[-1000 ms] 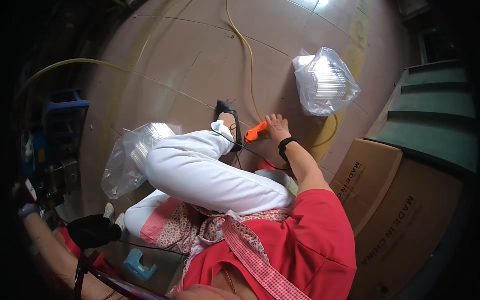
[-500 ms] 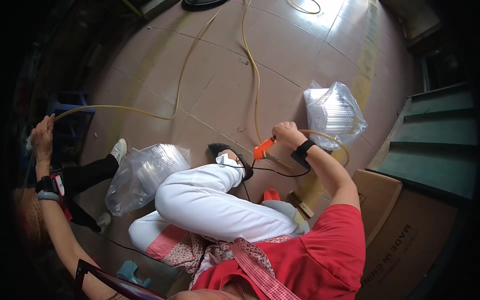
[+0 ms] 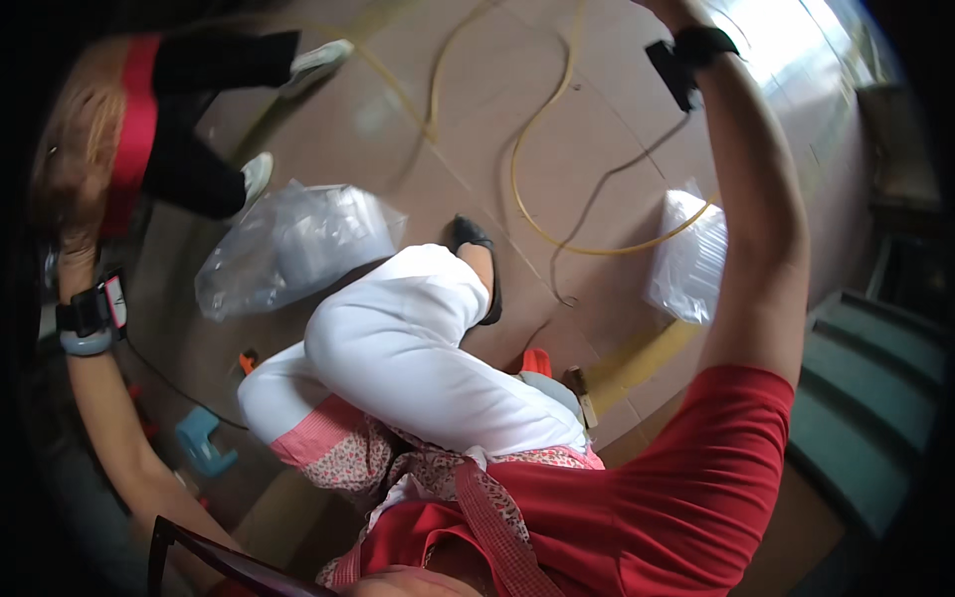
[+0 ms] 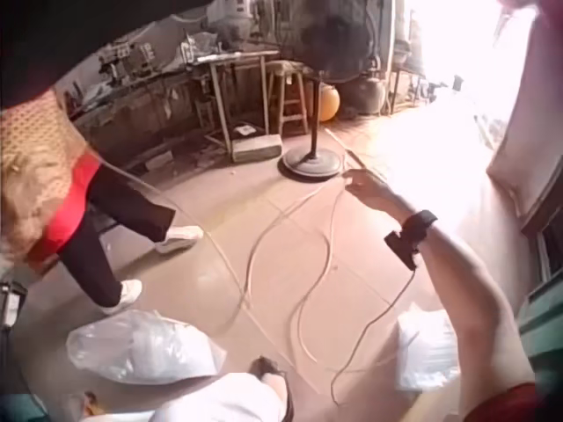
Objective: Packing stacks of clear plastic lids into a large plastic bag and sealing it with a tape dispenser.
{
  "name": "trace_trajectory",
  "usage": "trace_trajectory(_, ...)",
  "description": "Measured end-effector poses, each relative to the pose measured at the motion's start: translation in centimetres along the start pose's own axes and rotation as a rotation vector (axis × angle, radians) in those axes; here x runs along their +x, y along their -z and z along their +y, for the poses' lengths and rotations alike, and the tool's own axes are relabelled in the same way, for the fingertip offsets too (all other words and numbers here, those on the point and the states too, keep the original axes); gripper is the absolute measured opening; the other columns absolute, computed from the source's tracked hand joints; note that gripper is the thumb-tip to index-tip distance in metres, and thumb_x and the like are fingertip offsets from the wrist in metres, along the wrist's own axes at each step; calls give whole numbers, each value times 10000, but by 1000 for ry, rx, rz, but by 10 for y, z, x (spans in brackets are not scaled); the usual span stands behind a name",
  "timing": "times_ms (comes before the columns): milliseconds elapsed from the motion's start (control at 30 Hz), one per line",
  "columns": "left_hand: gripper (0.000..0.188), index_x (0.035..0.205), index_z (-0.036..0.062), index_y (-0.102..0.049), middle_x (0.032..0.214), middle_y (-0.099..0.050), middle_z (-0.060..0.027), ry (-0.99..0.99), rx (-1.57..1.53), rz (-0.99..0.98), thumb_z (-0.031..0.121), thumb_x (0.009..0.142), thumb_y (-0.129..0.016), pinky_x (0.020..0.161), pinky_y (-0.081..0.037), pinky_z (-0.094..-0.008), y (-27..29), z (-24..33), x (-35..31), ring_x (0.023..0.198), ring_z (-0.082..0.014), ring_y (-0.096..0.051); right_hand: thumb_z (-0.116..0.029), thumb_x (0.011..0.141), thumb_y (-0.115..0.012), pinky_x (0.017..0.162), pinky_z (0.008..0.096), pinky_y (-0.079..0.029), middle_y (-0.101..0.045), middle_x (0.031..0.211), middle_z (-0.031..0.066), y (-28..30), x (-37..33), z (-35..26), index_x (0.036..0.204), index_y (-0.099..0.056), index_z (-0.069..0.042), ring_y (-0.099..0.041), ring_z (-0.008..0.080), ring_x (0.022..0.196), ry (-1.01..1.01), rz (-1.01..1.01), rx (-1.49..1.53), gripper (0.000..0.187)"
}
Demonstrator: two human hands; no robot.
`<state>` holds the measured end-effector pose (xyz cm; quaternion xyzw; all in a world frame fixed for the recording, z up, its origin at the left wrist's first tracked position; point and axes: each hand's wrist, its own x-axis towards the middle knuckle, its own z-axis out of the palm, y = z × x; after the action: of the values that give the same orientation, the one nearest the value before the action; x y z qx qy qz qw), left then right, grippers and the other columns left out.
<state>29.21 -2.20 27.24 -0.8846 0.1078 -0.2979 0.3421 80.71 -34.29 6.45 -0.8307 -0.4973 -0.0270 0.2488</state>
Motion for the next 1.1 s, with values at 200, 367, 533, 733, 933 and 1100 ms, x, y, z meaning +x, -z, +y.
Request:
trace_trajectory(200,262,966,63,-616,1001,-605,-68,427,-355,-665,149,741,-719,916,-445,-400,14,119,-136,1029,-261,-567,-156,869,-630,699,338,-520,-694,853,91,-135,-82,-171,1139,-638,-114,-667,229,787,295,-562,57,273)
trace_trajectory(367,571,1208,60,-539,1241,-528,-100,958,-588,-867,153,694,-771,960,-437,-407,48,184,-244,1134,-325,-510,-275,870,-646,720,360,-527,-687,1007,72,-188,-122,-263,1237,-582,-132,-676,226,807,550,-778,203,400)
trace_trajectory(533,701,1284,86,-498,1328,-474,-111,871,-615,-692,171,659,-804,1019,-416,-416,21,212,-283,1244,-321,-449,-494,821,-674,774,369,-529,-644,1118,135,-208,-53,-360,1429,-377,-118,-676,248,867,347,-654,113,773)
trace_trajectory(733,630,1271,84,-514,1247,-521,-120,976,-449,-683,154,699,-769,1031,-367,-431,-16,230,-311,1154,-313,-491,-588,799,-633,890,441,-490,-637,1170,129,-285,-28,-423,1437,-368,-148,-614,333,1076,462,-600,-100,818)
trace_trajectory(933,77,857,54,-638,774,-551,-63,904,-716,-707,80,805,-588,850,-474,-412,4,225,-326,866,-260,-577,-222,899,-605,664,344,-511,-667,825,120,-306,-28,-399,1057,-645,-47,-653,230,737,472,-940,267,239)
trace_trajectory(1100,84,851,41,-645,804,-607,-64,974,-986,-618,104,797,-633,718,-506,-380,41,213,-321,800,-274,-613,-106,882,-601,575,286,-463,-615,696,79,-223,-43,-437,945,-637,7,-574,144,606,407,-937,607,135)
